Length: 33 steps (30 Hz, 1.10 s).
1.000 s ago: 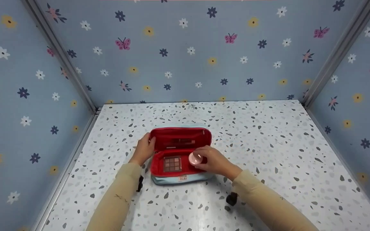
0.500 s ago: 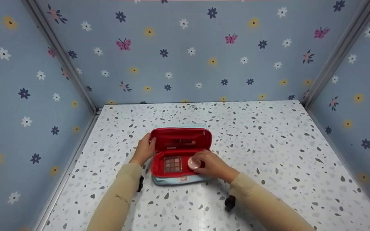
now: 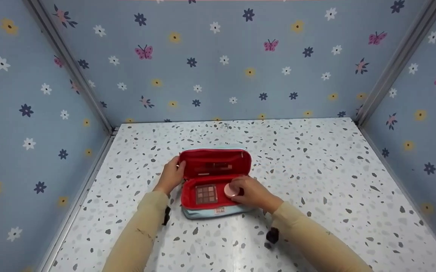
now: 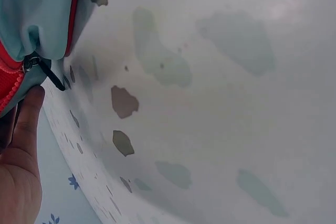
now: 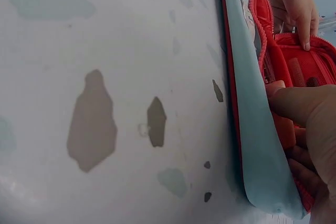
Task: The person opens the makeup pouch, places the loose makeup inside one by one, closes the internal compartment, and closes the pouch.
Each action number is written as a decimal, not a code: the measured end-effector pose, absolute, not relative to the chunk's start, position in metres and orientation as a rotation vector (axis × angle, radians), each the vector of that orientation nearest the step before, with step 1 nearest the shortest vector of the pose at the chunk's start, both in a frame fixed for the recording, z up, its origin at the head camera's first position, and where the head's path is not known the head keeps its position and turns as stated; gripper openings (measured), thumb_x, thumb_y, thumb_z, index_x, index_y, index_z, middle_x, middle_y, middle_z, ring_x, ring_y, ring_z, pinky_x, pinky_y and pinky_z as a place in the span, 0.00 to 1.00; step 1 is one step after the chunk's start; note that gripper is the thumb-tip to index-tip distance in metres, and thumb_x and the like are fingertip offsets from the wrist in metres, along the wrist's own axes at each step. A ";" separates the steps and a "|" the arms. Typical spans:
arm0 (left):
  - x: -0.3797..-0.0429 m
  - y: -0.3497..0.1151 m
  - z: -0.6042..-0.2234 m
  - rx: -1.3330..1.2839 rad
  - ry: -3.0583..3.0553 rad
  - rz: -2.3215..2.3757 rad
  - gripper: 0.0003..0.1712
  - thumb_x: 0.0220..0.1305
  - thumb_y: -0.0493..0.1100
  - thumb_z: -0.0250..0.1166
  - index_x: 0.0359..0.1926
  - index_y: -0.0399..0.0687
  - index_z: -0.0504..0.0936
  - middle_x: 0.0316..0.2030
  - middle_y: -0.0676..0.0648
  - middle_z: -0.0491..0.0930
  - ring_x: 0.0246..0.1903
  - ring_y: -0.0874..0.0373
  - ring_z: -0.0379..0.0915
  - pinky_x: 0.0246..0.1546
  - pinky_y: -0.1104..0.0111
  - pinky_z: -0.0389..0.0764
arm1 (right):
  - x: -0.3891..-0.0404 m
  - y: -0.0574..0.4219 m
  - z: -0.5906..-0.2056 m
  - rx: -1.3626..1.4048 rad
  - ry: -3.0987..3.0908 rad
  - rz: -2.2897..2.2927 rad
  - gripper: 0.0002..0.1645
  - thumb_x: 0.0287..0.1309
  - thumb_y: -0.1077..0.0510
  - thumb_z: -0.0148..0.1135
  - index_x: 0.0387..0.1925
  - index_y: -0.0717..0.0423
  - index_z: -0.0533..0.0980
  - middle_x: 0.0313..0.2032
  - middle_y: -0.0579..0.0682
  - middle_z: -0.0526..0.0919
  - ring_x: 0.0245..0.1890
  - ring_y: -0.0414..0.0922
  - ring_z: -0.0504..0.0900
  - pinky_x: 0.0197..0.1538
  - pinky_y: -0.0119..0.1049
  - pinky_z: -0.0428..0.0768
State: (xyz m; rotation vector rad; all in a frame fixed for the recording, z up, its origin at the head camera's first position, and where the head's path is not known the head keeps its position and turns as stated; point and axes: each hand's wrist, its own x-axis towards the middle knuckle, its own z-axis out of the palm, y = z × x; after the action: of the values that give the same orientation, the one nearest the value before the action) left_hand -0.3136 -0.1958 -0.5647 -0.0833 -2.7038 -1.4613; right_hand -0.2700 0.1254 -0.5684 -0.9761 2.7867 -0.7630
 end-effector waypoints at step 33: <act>-0.308 -0.191 -0.566 -0.081 -2.707 -1.491 0.17 0.86 0.42 0.53 0.62 0.37 0.80 0.51 0.37 0.87 0.47 0.48 0.84 0.50 0.60 0.86 | -0.287 0.141 -0.552 -0.640 3.200 -1.210 0.17 0.64 0.61 0.77 0.52 0.65 0.87 0.42 0.58 0.89 0.41 0.53 0.88 0.47 0.50 0.89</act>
State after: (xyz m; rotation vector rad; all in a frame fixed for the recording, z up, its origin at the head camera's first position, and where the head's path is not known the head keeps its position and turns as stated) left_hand -0.3085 -0.1913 -0.5659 -0.0812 -2.7072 -1.4908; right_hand -0.2871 0.1409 -0.5517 -0.6405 3.1996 -1.2104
